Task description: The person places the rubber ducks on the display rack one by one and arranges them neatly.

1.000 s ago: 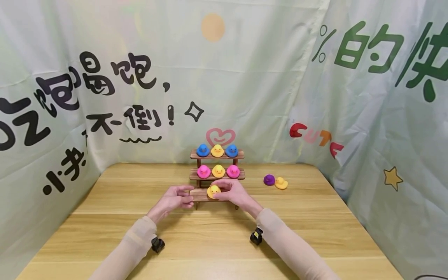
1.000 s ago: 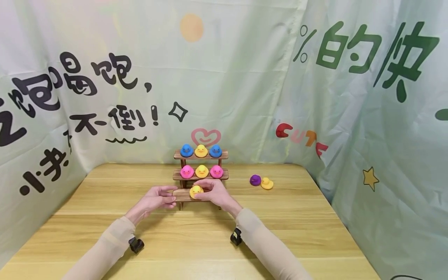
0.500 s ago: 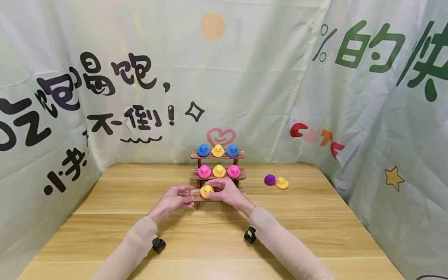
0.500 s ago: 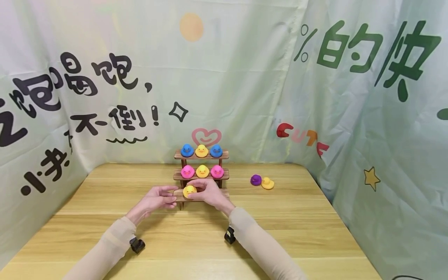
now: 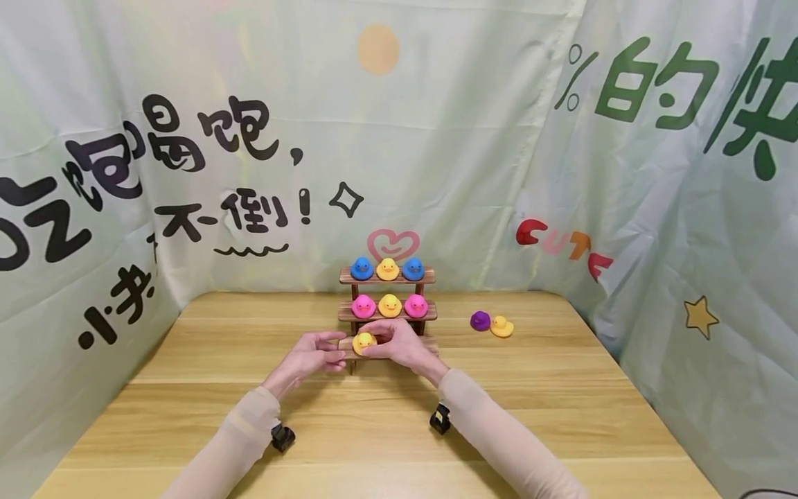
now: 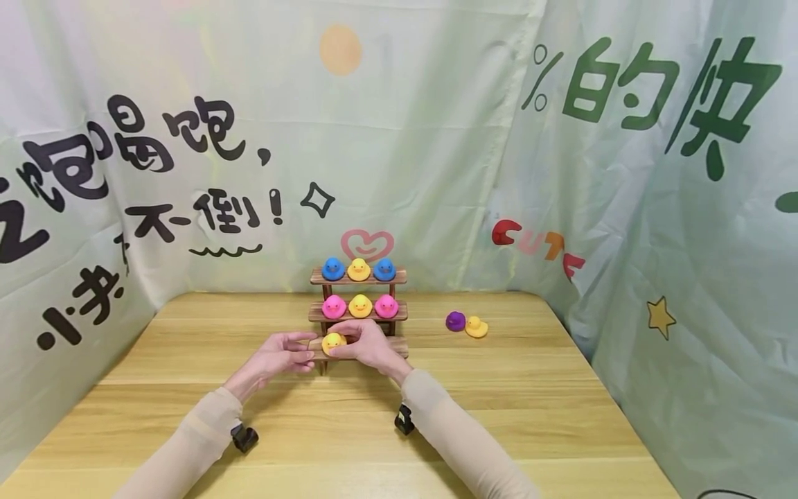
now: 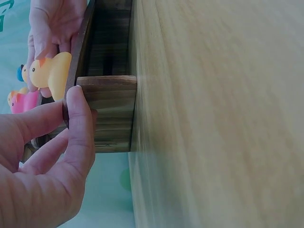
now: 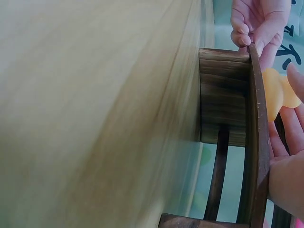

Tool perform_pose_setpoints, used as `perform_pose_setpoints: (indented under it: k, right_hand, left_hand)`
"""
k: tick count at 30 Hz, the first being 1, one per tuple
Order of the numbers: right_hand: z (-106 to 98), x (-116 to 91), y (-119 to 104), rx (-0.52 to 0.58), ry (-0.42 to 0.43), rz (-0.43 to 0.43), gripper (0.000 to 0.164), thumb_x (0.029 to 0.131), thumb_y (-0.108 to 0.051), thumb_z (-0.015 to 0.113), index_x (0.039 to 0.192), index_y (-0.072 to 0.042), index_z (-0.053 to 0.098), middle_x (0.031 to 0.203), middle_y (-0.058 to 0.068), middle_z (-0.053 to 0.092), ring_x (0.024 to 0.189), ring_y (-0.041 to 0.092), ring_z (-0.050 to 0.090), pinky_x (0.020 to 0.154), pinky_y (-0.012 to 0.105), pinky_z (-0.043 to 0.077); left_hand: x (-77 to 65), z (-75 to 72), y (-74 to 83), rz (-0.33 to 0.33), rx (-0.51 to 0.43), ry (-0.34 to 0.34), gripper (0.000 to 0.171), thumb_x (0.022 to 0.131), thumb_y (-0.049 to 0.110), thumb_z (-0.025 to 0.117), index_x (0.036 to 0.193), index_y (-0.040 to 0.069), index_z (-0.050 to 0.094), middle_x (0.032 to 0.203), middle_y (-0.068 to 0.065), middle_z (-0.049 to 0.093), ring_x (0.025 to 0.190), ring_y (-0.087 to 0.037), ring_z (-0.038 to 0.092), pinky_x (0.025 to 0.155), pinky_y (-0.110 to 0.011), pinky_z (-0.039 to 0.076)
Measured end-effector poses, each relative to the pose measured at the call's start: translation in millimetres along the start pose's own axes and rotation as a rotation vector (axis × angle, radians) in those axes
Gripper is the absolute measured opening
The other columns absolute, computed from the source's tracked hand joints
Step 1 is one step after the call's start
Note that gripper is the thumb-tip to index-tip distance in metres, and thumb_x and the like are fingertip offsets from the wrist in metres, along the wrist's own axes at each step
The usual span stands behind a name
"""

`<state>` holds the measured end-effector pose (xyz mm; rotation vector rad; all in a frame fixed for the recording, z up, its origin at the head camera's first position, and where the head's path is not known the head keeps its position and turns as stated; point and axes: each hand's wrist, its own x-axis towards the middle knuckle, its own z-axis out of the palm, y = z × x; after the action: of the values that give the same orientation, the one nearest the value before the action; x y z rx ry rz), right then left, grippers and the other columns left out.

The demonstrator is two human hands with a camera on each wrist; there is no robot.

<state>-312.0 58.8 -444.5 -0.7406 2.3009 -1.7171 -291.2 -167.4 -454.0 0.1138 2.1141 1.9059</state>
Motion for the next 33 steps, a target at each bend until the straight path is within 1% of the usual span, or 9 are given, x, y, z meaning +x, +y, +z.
perform_pose_setpoints:
  k: [5, 10, 12, 17, 19, 21, 24, 28, 33]
  right_hand:
    - [0.2, 0.2, -2.0, 0.0, 0.007, 0.012, 0.032, 0.082, -0.01, 0.08, 0.113, -0.012, 0.072, 0.111, 0.006, 0.073, 0.104, 0.021, 0.067, 0.082, 0.021, 0.058]
    - [0.8, -0.1, -3.1, 0.005, 0.0, 0.009, 0.033, 0.082, -0.009, 0.079, 0.114, -0.008, 0.071, 0.113, 0.009, 0.072, 0.101, 0.016, 0.068, 0.08, 0.02, 0.058]
    - [2.0, -2.0, -6.6, -0.002, -0.001, -0.004, 0.033, 0.083, -0.006, 0.078, 0.115, -0.004, 0.07, 0.113, 0.012, 0.072, 0.101, 0.019, 0.068, 0.079, 0.02, 0.058]
    - [4.5, -10.5, -23.4, -0.01, -0.002, -0.022, 0.034, 0.084, 0.0, 0.074, 0.117, 0.005, 0.066, 0.115, 0.021, 0.069, 0.105, 0.031, 0.067, 0.078, 0.02, 0.058]
    - [4.8, -10.3, -23.0, -0.013, -0.005, -0.02, 0.035, 0.084, 0.0, 0.074, 0.118, 0.005, 0.066, 0.116, 0.022, 0.069, 0.107, 0.034, 0.066, 0.079, 0.02, 0.058]
    - [4.8, -7.5, -17.4, -0.019, -0.002, -0.021, 0.035, 0.084, -0.001, 0.075, 0.118, 0.004, 0.067, 0.116, 0.021, 0.069, 0.107, 0.034, 0.066, 0.079, 0.02, 0.058]
    - [4.7, -2.5, -7.2, -0.026, 0.005, -0.017, 0.035, 0.084, -0.004, 0.076, 0.118, 0.0, 0.068, 0.115, 0.016, 0.07, 0.106, 0.029, 0.067, 0.078, 0.019, 0.058]
    - [4.6, 0.5, -0.8, -0.019, 0.01, -0.014, 0.035, 0.084, -0.008, 0.078, 0.118, -0.005, 0.07, 0.115, 0.011, 0.072, 0.106, 0.024, 0.067, 0.079, 0.02, 0.058]
    - [5.2, 1.0, 0.5, -0.011, 0.01, -0.018, 0.036, 0.083, -0.009, 0.078, 0.118, -0.005, 0.069, 0.115, 0.013, 0.071, 0.108, 0.026, 0.067, 0.079, 0.019, 0.058]
  left_hand:
    - [0.0, 0.2, 1.3, -0.001, -0.004, -0.004, 0.053, 0.092, -0.006, 0.06, 0.142, -0.005, 0.044, 0.119, -0.029, 0.058, 0.079, -0.02, 0.07, 0.079, -0.035, 0.065]
    - [0.0, 0.5, 2.4, 0.0, -0.009, -0.008, 0.053, 0.092, -0.006, 0.06, 0.142, -0.006, 0.044, 0.118, -0.03, 0.058, 0.078, -0.019, 0.069, 0.078, -0.035, 0.065]
    - [0.1, 0.5, 2.0, -0.001, -0.014, -0.006, 0.053, 0.092, -0.006, 0.06, 0.142, -0.006, 0.044, 0.118, -0.03, 0.058, 0.078, -0.02, 0.069, 0.078, -0.034, 0.065]
    - [1.0, 0.5, -0.4, -0.008, -0.016, 0.001, 0.053, 0.092, -0.007, 0.061, 0.142, -0.006, 0.045, 0.117, -0.029, 0.058, 0.079, -0.02, 0.07, 0.077, -0.033, 0.065]
    - [1.4, 0.4, -1.1, -0.012, -0.014, 0.001, 0.053, 0.092, -0.006, 0.061, 0.142, -0.005, 0.045, 0.118, -0.029, 0.058, 0.079, -0.02, 0.07, 0.078, -0.032, 0.065]
    - [1.4, 0.4, -1.3, -0.014, -0.012, -0.002, 0.053, 0.092, -0.006, 0.06, 0.142, -0.005, 0.045, 0.119, -0.029, 0.058, 0.079, -0.02, 0.07, 0.079, -0.032, 0.064]
    - [1.2, 0.2, -1.1, -0.018, -0.01, -0.004, 0.053, 0.092, -0.006, 0.06, 0.142, -0.004, 0.045, 0.12, -0.03, 0.057, 0.08, -0.02, 0.07, 0.08, -0.034, 0.064]
    - [0.7, -0.4, -0.6, -0.016, -0.008, -0.001, 0.052, 0.092, -0.006, 0.06, 0.142, -0.005, 0.045, 0.119, -0.029, 0.058, 0.081, -0.021, 0.07, 0.08, -0.035, 0.064]
    - [1.0, -0.5, -0.7, -0.016, -0.013, -0.001, 0.052, 0.092, -0.006, 0.06, 0.142, -0.005, 0.045, 0.118, -0.028, 0.059, 0.082, -0.022, 0.07, 0.078, -0.033, 0.065]
